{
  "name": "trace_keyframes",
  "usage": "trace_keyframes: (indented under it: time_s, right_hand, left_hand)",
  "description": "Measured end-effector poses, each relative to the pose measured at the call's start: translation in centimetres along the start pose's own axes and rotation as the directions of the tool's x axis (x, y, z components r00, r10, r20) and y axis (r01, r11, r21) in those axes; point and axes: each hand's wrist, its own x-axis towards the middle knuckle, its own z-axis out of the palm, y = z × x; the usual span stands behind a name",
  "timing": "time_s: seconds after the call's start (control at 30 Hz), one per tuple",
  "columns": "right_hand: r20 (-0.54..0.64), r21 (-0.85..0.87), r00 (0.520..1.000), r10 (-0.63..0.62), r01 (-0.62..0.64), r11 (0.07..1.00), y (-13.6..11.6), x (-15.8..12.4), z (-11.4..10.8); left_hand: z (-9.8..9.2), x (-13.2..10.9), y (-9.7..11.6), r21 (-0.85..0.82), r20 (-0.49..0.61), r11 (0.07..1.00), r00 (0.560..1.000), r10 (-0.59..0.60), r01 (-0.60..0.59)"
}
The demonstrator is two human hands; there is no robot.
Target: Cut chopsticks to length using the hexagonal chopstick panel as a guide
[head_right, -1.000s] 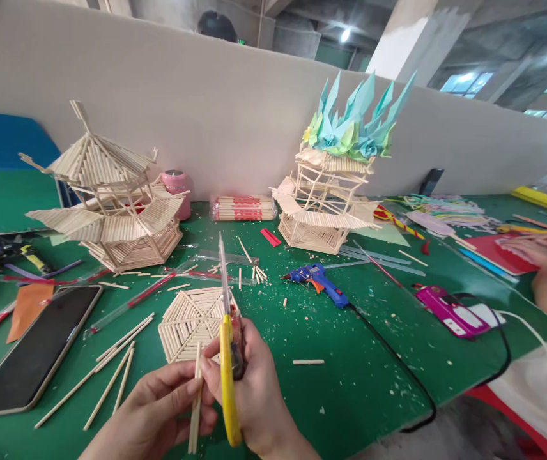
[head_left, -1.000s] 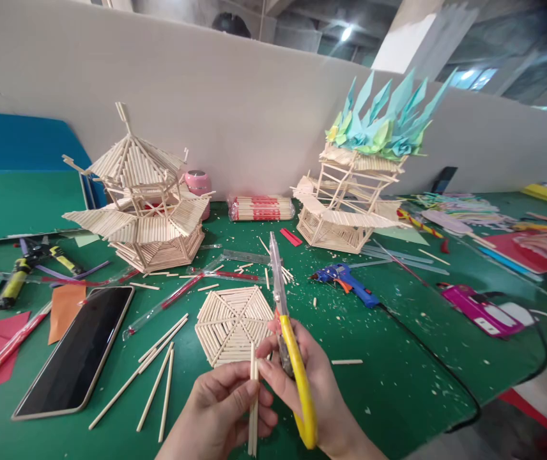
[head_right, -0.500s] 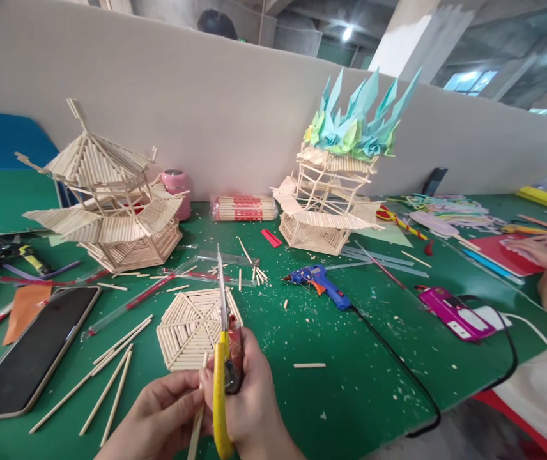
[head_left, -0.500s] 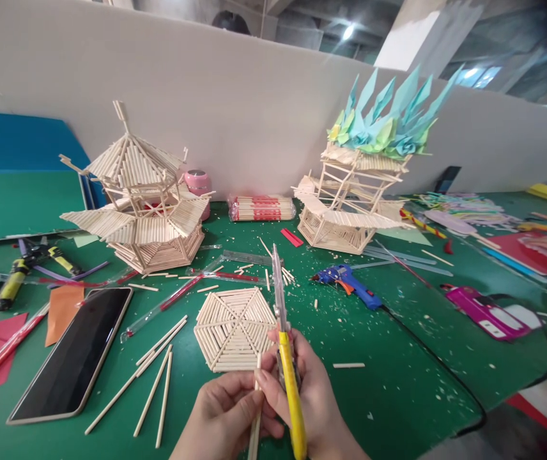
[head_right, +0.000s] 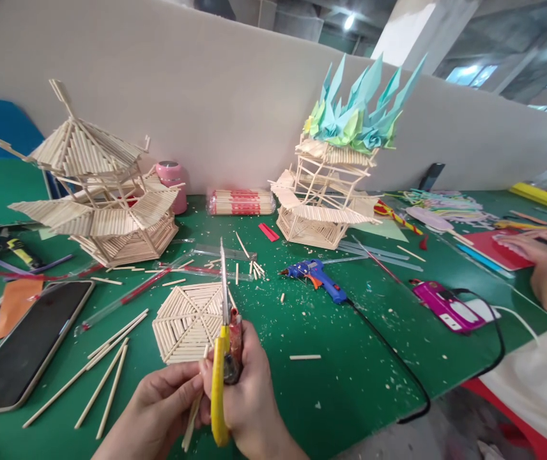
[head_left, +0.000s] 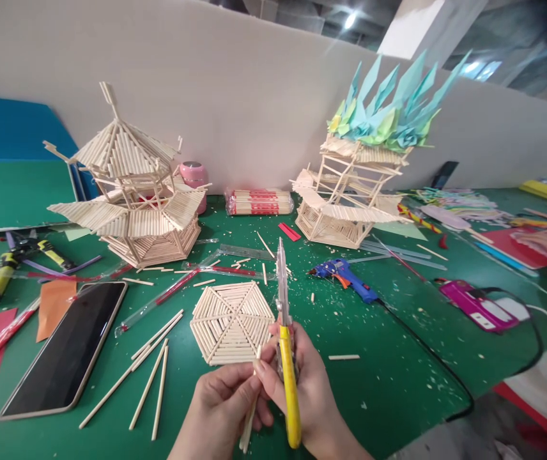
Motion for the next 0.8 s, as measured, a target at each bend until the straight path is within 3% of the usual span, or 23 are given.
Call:
trace_keyframes:
  time_s: [0.13, 0.23, 0.33, 0.43, 0.5, 0.8]
  right_hand:
    - [0.030, 0.017, 0.999, -0.023, 0.023, 1.000, -0.2, 0.1, -0.8]
    - [-0.040, 0.015, 0.999, -0.018, 0.018, 1.000, -0.5, 0.1, -2.4]
    - [-0.073, -0.143, 0.997, 0.010, -0.020, 0.989, -0.6, 0.1, -4.6]
    - [0.003, -0.471, 1.000, 0.023, -0.019, 0.882, -0.4, -0.2, -6.6]
    - [0.066, -0.597, 0.997, 0.037, 0.010, 0.802, -0.2, -0.4, -7.5]
    - [0.265, -0.795, 0.954, 0.142, 0.133, 0.592, -1.4, -1.3, -8.8]
  left_hand:
    - [0.5, -0.2, 1.6, 0.033, -0.013, 0.999, 1.000, 0.017, -0.017]
    - [0.4, -0.2, 3.0, 0.012, -0.050, 0.999, 0.998, 0.043, -0.042]
    - [-0.5, 0.0, 3.9, -0.010, -0.034, 0.997, 0.997, 0.076, -0.076]
    - [-1.4, 0.2, 4.1, -0.045, -0.021, 0.995, 0.996, 0.087, -0.087]
    - [-1.8, 0.3, 3.9, -0.058, -0.016, 0.995, 0.997, 0.080, -0.081]
    - [-2.3, 0.4, 3.6, -0.003, 0.020, 0.997, 0.997, 0.073, -0.073]
